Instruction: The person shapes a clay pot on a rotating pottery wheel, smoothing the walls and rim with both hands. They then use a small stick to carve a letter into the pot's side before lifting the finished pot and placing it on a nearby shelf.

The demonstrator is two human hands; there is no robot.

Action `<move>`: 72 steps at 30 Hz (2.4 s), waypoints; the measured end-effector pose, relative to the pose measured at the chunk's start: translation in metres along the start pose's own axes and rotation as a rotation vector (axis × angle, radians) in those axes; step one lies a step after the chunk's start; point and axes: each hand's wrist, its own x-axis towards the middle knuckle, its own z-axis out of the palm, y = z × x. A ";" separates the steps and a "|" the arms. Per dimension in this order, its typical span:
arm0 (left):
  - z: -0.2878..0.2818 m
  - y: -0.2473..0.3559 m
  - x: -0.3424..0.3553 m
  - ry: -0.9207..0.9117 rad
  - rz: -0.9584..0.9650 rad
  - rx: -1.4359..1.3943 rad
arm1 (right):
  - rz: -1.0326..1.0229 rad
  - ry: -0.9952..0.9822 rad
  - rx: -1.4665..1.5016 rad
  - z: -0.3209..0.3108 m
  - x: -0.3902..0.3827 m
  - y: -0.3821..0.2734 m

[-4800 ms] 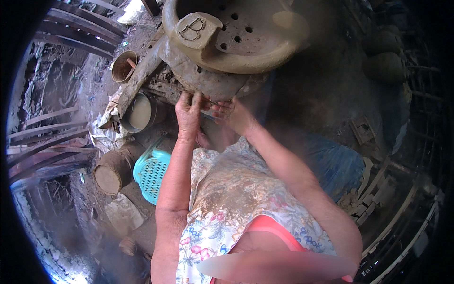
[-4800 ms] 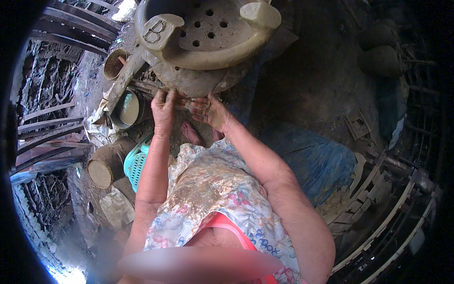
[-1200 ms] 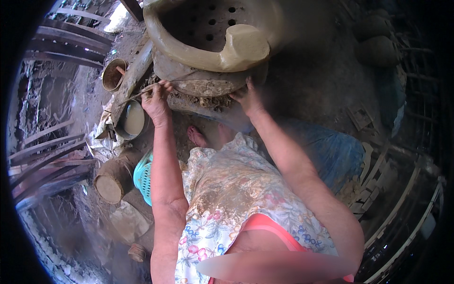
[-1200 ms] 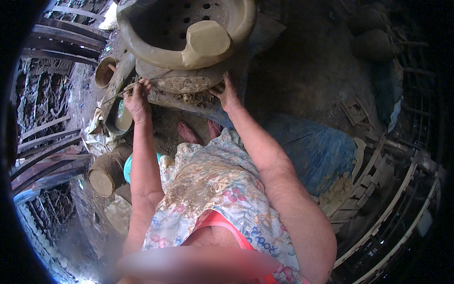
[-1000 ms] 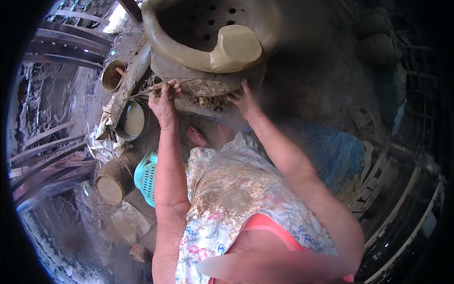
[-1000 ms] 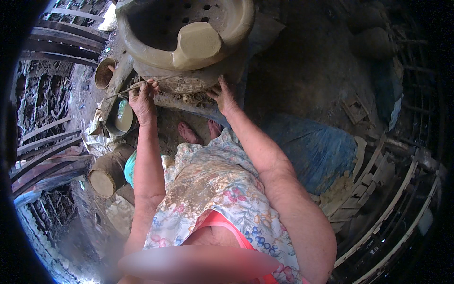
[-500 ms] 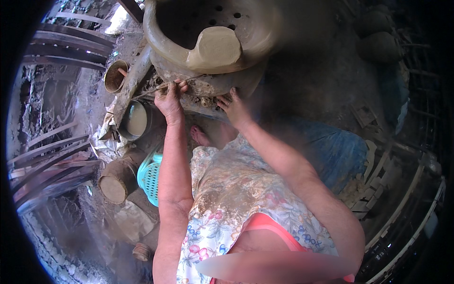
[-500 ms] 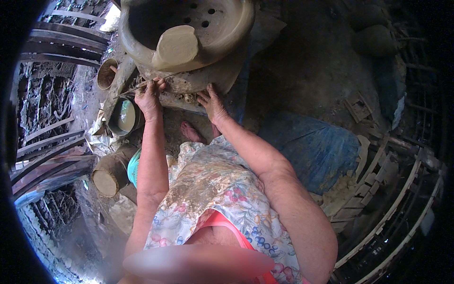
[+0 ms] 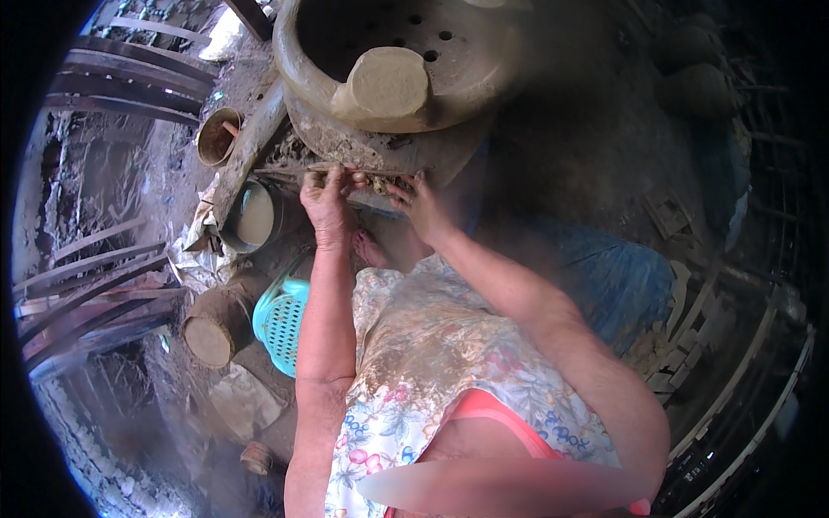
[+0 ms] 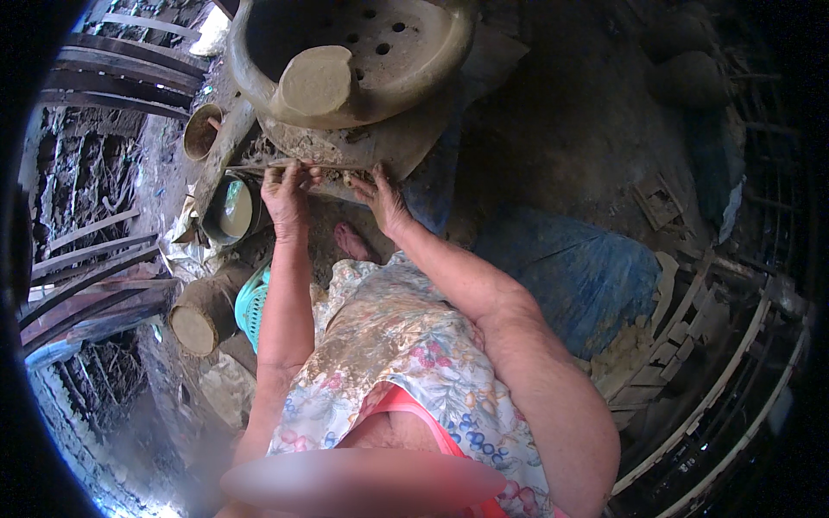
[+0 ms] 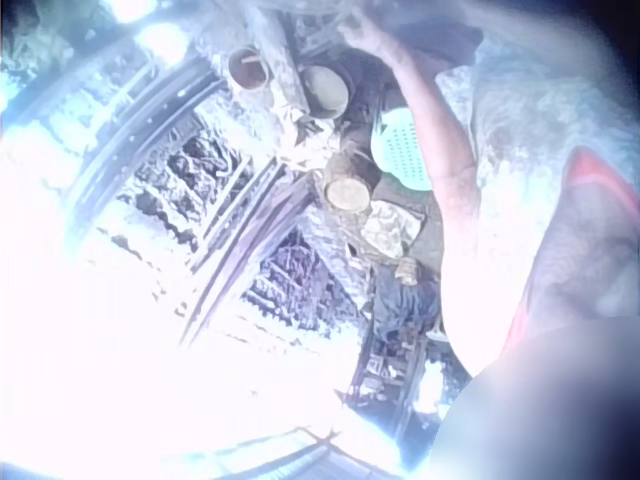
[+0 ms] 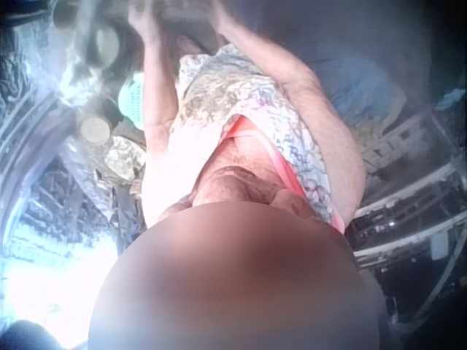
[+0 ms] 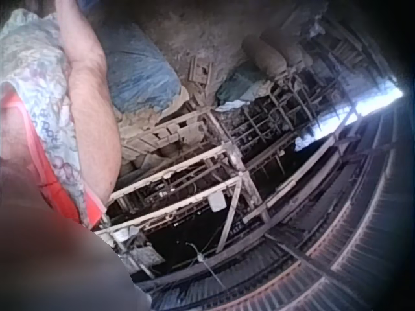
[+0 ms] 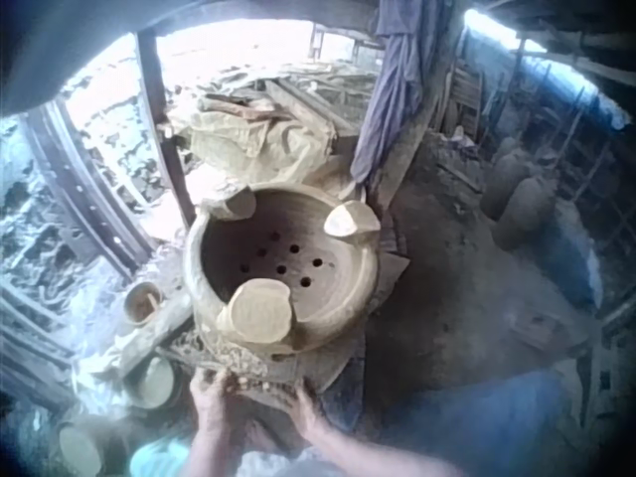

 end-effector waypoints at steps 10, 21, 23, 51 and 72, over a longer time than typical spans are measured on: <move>0.001 0.038 0.031 0.113 0.460 0.226 | -0.016 0.018 0.200 -0.063 0.010 -0.039; 0.050 0.031 -0.006 -0.220 1.011 0.999 | -0.056 0.035 0.022 -0.045 0.030 -0.042; 0.047 0.031 -0.009 -0.198 0.820 0.801 | -0.039 0.045 0.052 -0.042 0.031 -0.039; -0.053 0.037 0.003 -0.157 -0.086 0.272 | 0.289 -0.419 -0.175 0.012 0.001 0.008; -0.013 0.029 -0.005 -0.300 -0.019 0.341 | 0.459 -0.232 0.182 -0.006 -0.005 -0.033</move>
